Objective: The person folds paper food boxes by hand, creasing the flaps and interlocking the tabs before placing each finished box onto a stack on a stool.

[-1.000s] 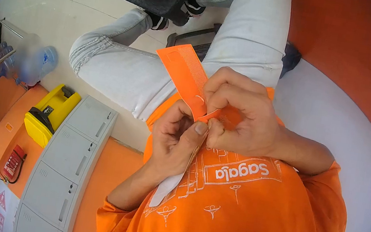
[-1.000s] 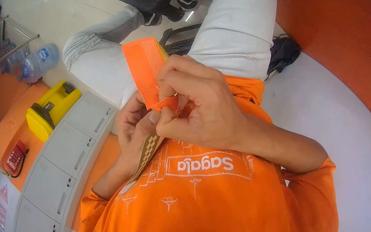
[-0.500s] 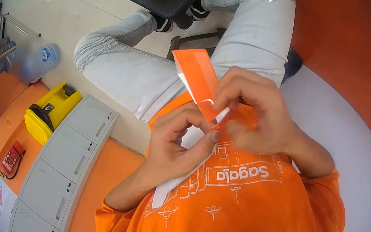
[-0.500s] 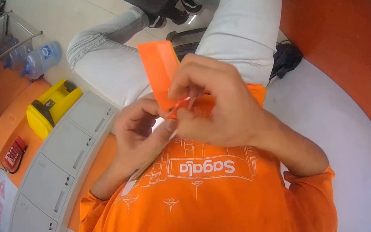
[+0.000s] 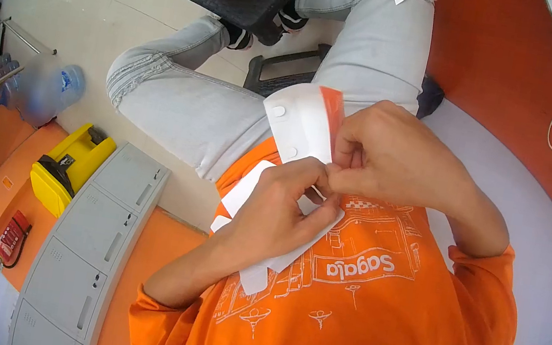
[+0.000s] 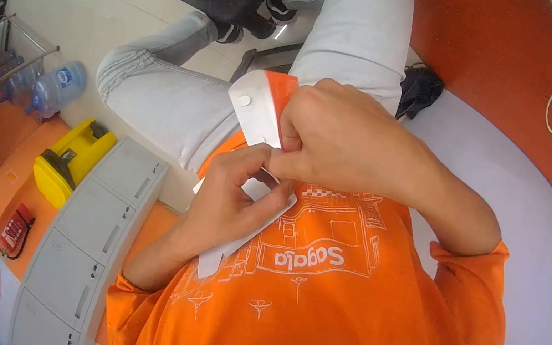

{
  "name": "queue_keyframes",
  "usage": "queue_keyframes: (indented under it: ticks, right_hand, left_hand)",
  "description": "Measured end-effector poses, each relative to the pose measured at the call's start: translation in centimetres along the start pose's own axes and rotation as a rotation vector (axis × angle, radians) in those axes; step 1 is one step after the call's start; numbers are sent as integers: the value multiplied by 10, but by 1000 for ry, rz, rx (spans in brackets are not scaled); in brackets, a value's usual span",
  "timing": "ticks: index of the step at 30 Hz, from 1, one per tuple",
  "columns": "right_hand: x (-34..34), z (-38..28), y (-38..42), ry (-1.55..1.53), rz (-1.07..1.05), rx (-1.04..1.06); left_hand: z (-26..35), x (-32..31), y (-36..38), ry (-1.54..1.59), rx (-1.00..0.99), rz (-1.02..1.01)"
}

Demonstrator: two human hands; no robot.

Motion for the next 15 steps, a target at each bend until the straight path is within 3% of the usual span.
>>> queue_keyframes:
  ticks: [7, 12, 15]
  right_hand:
    - [4, 31, 2, -47, 55, -89]
    - [4, 47, 5, -126, 149, -115]
    - [7, 51, 9, -130, 222, -110]
  left_hand:
    - [-10, -3, -13, -57, -120, 14]
    - [-17, -9, -22, -51, 38, -81]
    - [-16, -10, -24, -72, -32, -48]
Point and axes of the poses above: each hand's wrist, its own y-axis away from the middle knuckle, its own x-axis out of the back of the hand, z = x × y, the point moved 8 cm from there along -y, towards the middle knuckle, and after that the axes turned 15 degrees about -y, right-handed, at the moved point
